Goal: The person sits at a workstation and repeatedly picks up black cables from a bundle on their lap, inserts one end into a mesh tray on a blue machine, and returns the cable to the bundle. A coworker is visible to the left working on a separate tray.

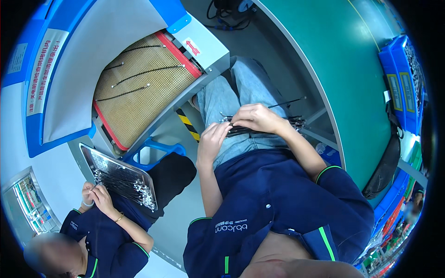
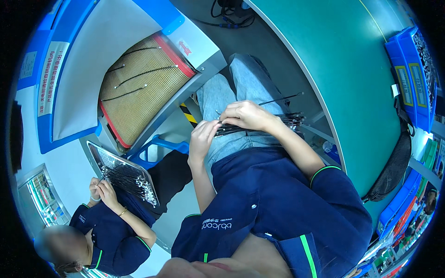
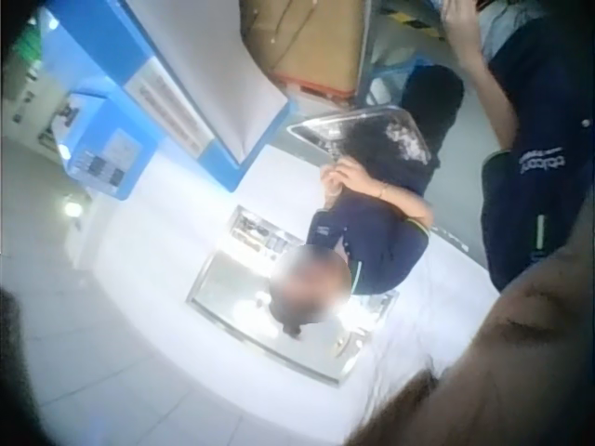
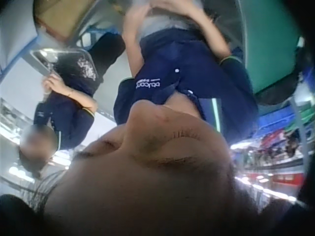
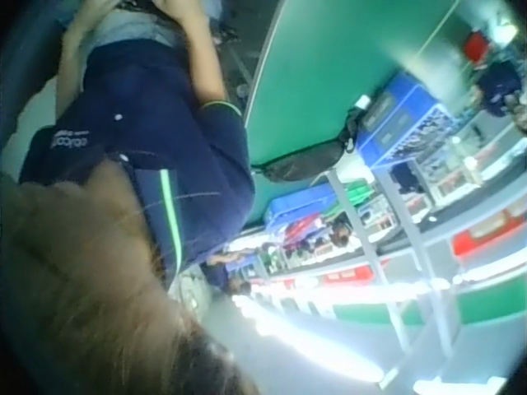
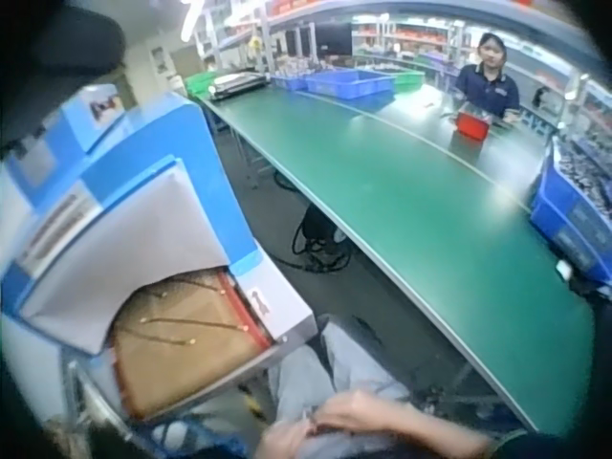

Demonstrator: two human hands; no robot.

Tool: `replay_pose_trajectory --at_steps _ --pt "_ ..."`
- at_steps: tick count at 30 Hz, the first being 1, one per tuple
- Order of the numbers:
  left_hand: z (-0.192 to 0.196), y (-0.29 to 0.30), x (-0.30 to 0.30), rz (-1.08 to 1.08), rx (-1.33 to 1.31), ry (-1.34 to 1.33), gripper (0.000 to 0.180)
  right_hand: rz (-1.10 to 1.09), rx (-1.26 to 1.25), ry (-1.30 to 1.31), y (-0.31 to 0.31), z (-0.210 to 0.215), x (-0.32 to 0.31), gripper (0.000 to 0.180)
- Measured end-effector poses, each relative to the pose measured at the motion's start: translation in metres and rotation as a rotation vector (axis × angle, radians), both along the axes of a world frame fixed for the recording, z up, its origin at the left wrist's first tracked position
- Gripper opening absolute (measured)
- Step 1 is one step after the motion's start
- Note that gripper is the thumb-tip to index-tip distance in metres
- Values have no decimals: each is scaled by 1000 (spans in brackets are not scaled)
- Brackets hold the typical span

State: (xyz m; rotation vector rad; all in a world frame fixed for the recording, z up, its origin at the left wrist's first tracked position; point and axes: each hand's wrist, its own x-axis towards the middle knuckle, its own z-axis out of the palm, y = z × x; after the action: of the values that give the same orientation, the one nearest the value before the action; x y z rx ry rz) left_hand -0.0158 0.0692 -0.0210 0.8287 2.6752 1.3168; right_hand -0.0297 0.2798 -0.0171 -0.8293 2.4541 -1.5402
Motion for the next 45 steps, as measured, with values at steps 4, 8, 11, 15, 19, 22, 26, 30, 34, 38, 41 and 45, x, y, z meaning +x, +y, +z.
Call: replay_pose_trajectory --at_steps 4,8,11,15,19,22,26,30,34,38,41,45 --pt "4 -1 0 61 -28 207 11 27 0 -95 -3 5 -1 16" --pt "5 9 -2 74 24 249 13 -13 46 -90 0 9 -2 16" --pt "5 8 0 73 39 205 15 -22 29 -93 -2 12 -1 16" --pt "4 3 1 84 33 148 15 -74 20 -181 10 17 -4 15" --pt "3 10 0 74 54 135 14 -48 -5 -141 6 12 -1 13" --pt "5 8 2 105 55 139 13 -32 -26 -197 2 14 -3 12" --pt "6 11 -3 86 38 126 12 -51 -51 -152 7 6 -3 11" --pt "7 10 1 91 -42 219 14 -45 -26 -152 4 10 -6 10" --pt "6 11 1 62 -74 228 14 -51 -8 -184 4 7 -4 10" --pt "3 10 4 80 -18 177 15 -52 -15 -206 3 10 -2 11" --pt "3 3 4 108 2 143 14 -24 -36 -196 5 12 -4 12" --pt "4 -26 4 201 -85 95 11 -41 182 -223 30 21 -12 14"
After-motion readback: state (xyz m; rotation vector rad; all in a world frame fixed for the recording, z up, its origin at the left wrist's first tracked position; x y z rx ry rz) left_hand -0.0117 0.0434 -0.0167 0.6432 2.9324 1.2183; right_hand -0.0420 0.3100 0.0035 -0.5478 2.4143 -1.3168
